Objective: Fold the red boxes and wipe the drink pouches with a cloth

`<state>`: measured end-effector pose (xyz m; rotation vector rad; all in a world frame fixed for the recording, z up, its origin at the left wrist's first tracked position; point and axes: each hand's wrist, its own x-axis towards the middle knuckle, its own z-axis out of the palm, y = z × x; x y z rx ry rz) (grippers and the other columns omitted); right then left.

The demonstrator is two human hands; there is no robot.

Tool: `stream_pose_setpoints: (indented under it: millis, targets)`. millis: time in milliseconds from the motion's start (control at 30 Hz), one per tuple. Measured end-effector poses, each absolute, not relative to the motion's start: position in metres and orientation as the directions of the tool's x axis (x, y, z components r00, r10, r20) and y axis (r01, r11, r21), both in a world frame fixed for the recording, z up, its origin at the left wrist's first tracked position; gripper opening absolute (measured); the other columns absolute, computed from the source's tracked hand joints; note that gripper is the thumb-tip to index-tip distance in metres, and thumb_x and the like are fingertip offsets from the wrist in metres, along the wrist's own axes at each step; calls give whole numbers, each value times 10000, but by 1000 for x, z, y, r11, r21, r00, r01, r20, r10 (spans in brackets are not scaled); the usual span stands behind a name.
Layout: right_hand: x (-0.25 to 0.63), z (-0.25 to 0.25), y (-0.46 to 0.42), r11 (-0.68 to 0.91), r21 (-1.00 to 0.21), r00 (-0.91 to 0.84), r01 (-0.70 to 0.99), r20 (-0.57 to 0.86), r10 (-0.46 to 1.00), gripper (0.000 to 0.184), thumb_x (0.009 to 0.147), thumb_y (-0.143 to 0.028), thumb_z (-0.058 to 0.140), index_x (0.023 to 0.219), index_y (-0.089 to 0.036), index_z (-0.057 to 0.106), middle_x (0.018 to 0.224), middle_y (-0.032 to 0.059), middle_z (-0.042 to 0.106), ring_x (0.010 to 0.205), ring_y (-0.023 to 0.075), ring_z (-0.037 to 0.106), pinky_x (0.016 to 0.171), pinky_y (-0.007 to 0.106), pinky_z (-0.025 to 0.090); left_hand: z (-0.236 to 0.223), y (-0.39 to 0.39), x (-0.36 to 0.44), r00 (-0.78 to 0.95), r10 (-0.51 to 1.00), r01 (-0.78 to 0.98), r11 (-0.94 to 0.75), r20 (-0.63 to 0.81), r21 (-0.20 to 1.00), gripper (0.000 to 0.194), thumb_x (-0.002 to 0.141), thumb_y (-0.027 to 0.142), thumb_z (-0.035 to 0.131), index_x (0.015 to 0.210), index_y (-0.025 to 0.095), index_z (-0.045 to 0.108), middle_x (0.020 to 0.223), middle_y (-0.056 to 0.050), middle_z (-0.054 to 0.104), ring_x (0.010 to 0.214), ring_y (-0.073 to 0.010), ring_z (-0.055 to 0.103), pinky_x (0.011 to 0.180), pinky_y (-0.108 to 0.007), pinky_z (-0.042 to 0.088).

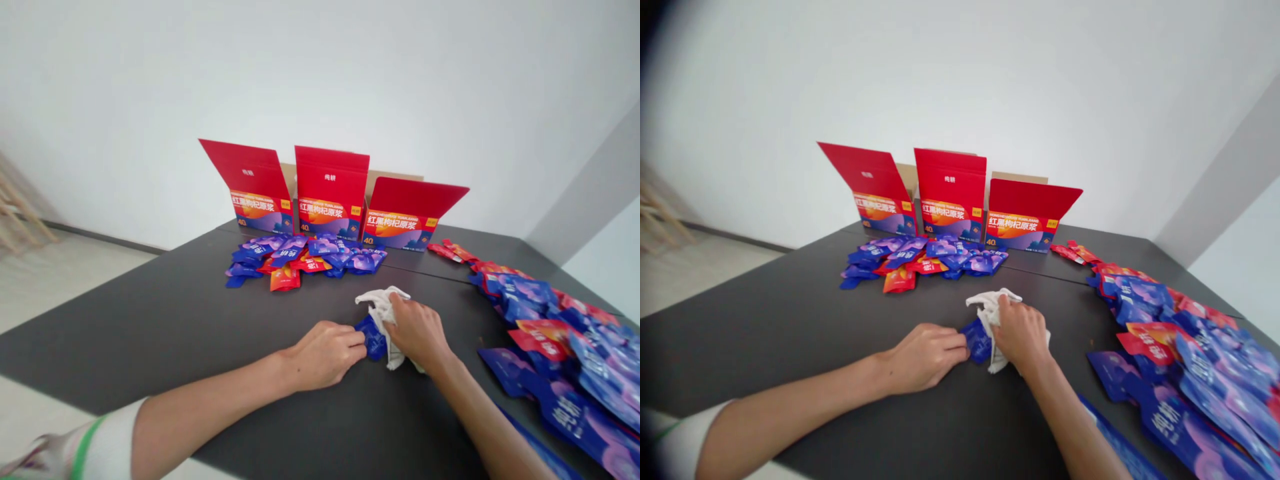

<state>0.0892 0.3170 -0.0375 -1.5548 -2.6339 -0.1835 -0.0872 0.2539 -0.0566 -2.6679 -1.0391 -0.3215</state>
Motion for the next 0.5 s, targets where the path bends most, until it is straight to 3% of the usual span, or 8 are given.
stream_pose_setpoints:
  millis: [133, 267, 367, 500]
  targets:
    - [84, -37, 312, 617, 33, -616, 787, 109, 780, 214, 763, -286, 494, 965, -218, 496, 893, 55, 640, 830, 218, 610, 681, 270, 379, -55, 254, -91, 744, 588, 656, -733, 319, -180, 151, 854, 143, 435, 816, 185, 575, 766, -10, 594, 701, -132, 531, 574, -264, 385]
    - [103, -41, 334, 354, 54, -358, 934, 164, 919, 225, 814, -349, 434, 978, -213, 507, 873, 76, 648, 806, 239, 624, 631, 280, 377, -49, 253, -98, 690, 604, 699, -700, 399, -150, 170, 865, 146, 431, 883, 190, 595, 800, -17, 620, 746, -134, 557, 631, -245, 408]
    - [127, -45, 355, 177, -1, -176, 984, 125, 976, 288, 851, -403, 362, 1005, -219, 521, 855, 84, 654, 777, 237, 632, 581, 267, 363, -33, 256, -108, 535, 650, 773, -634, 540, -2, 197, 895, 190, 418, 916, 192, 614, 877, -24, 646, 800, -126, 584, 690, -225, 424]
    - [142, -50, 363, 171, -73, -164, 983, 91, 982, 344, 858, -434, 335, 1046, -213, 520, 861, 89, 657, 800, 239, 634, 574, 260, 355, 3, 278, -137, 200, 762, 887, -408, 615, 217, 217, 893, 294, 444, 882, 195, 636, 830, -7, 674, 754, -135, 611, 668, -222, 426]
